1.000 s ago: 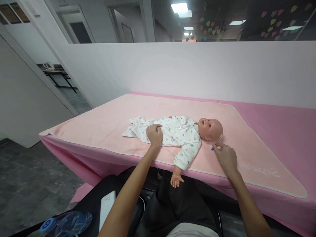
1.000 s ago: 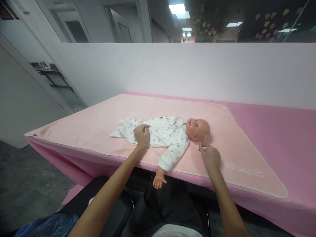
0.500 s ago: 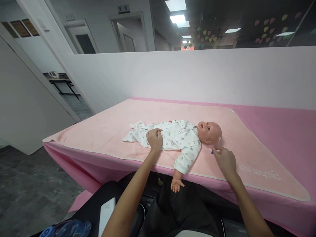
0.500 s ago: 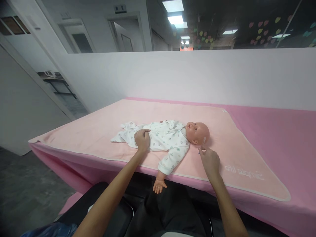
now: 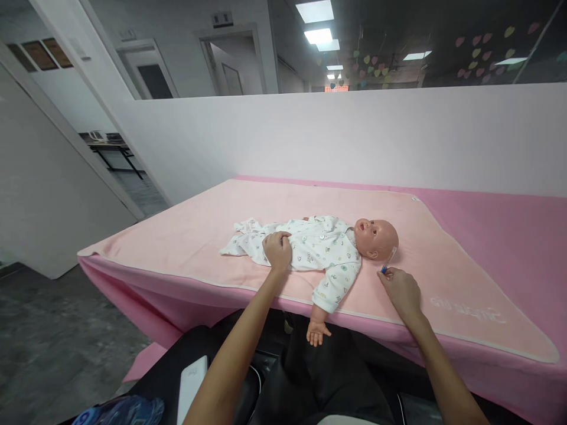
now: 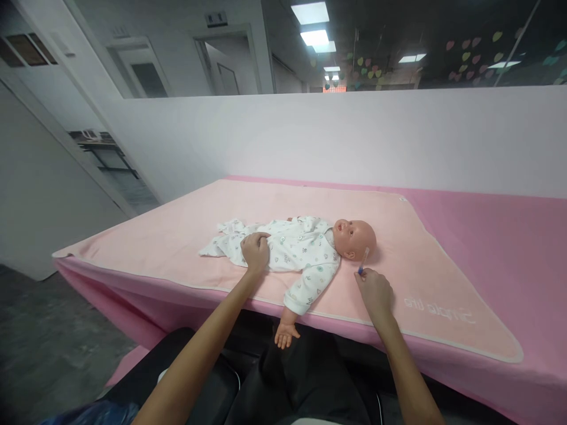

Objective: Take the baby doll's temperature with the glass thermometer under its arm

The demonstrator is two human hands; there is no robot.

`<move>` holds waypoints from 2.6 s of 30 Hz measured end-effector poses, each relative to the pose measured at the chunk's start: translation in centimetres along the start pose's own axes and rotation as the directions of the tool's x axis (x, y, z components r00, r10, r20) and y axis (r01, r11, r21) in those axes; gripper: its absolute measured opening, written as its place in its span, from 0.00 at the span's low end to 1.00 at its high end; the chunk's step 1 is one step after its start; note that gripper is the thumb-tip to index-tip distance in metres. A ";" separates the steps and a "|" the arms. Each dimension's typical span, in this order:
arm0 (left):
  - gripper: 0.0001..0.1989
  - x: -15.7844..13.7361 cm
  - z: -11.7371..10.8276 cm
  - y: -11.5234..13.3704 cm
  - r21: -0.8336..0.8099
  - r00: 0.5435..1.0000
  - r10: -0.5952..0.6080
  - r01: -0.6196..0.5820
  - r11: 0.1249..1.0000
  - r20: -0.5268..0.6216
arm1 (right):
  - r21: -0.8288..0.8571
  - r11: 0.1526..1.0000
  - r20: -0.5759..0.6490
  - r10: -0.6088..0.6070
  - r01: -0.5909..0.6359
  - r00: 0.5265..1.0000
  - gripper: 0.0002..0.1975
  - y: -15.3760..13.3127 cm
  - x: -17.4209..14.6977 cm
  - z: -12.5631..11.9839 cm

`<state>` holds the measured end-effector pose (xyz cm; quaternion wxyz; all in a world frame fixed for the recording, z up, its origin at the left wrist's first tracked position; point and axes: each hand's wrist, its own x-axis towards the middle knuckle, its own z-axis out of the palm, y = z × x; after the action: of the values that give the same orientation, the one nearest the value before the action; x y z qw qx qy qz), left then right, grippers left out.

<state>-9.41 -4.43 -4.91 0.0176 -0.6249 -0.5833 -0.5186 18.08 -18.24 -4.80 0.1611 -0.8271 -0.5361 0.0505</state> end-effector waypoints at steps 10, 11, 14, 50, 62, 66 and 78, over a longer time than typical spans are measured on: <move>0.12 0.0 0.0 0.0 -0.016 1.000 -0.011 0.011 1.000 0.010 | -0.023 1.000 -0.001 -0.017 0.017 1.000 0.16 0.2 0.5 0.3; 0.12 0.0 0.0 0.0 -0.018 1.000 -0.009 0.009 1.000 0.008 | -0.021 1.000 -0.002 -0.021 0.021 1.000 0.16 0.3 0.5 0.3; 0.12 0.0 0.0 0.0 -0.018 1.000 -0.003 0.003 1.000 0.001 | -0.016 0.999 -0.012 -0.033 0.033 0.999 0.16 0.4 0.6 0.4; 0.12 0.1 0.3 -0.1 0.001 1.000 0.020 -0.020 1.000 -0.011 | 0.018 0.970 0.099 -0.244 0.244 0.965 0.23 4.0 2.1 -2.1; 0.12 0.2 0.4 -0.4 -0.009 0.998 0.043 -0.043 0.999 -0.037 | 0.034 0.998 0.032 -0.047 0.046 0.998 0.12 3.6 2.5 -2.0; 0.12 0.2 0.5 -0.5 -0.002 0.998 0.049 -0.049 0.999 -0.040 | -0.145 0.980 0.067 0.145 -0.134 0.987 0.14 4.3 2.4 -2.8; 0.12 0.3 0.1 -0.4 0.004 0.999 0.030 -0.030 1.000 -0.016 | 0.484 0.745 -0.343 -0.322 0.459 0.883 0.22 -2.7 -0.7 -16.6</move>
<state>-9.65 -4.04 -5.02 0.0312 -0.6295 -0.5745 -0.5222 19.73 -21.38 11.61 0.4626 -0.6127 -0.6371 0.0688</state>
